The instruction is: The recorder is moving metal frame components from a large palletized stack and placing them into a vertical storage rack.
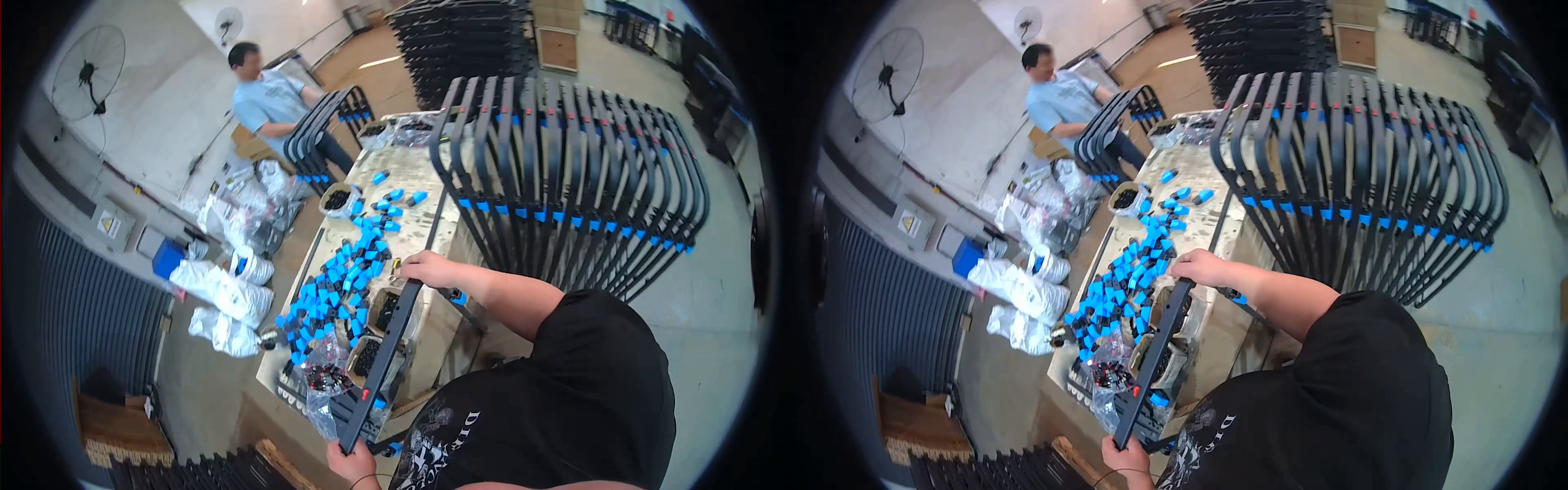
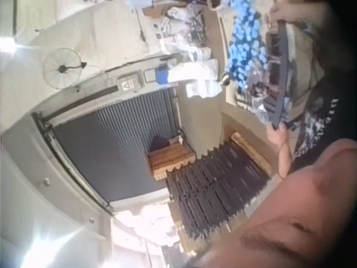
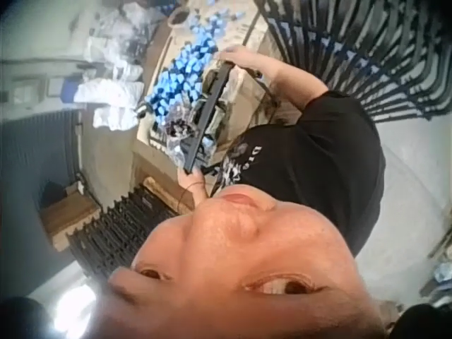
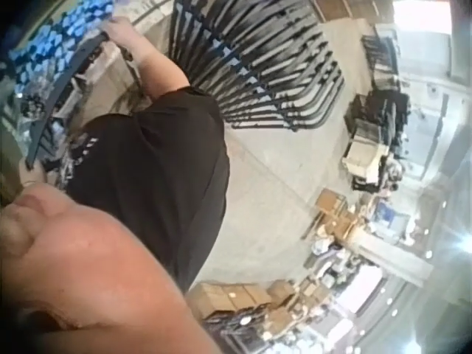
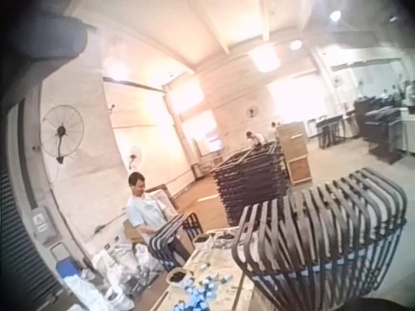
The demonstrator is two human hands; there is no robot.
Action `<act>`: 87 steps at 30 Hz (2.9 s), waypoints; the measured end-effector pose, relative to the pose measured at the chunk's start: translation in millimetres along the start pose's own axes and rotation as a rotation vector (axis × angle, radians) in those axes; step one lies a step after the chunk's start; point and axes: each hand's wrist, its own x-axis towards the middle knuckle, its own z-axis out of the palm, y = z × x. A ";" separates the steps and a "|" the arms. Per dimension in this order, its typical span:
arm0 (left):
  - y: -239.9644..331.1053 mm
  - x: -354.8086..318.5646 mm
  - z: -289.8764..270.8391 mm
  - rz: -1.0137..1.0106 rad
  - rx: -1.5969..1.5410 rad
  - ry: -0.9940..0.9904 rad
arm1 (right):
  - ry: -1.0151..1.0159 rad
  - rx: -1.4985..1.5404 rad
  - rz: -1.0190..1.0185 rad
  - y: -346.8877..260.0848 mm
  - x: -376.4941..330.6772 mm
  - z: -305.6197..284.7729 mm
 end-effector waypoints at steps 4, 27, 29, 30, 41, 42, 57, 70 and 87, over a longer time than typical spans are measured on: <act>-40.5 -7.9 -26.2 -0.025 -0.001 -0.115 | 0.082 -0.059 -0.047 -17.6 -81.5 20.3; -52.4 -94.5 35.3 0.161 -0.710 -0.655 | 1.089 -0.061 -0.168 77.1 -599.8 54.2; -3.5 -105.3 2.5 0.133 -0.732 -0.918 | 1.167 -0.013 -0.176 83.4 -646.4 37.5; 23.0 -114.2 -11.8 0.163 -0.737 -0.930 | 1.208 0.031 -0.182 88.0 -673.2 28.4; 326.1 -258.5 -5.3 0.908 -0.493 -1.359 | 1.578 0.622 -0.368 207.5 -949.4 -85.8; 353.2 -299.7 -15.5 0.871 -0.720 -1.212 | 1.625 0.623 -0.363 192.2 -986.3 -79.5; 711.3 -553.1 5.9 1.051 -1.292 -1.424 | 2.318 0.151 -0.202 62.1 -1199.6 -164.8; 1021.4 -679.1 125.0 0.900 -1.691 -1.920 | 2.632 -0.328 -0.089 13.6 -1193.0 -326.7; 1234.2 -744.6 210.4 0.637 -1.470 -1.306 | 1.915 0.034 -0.266 90.4 -1323.7 -900.9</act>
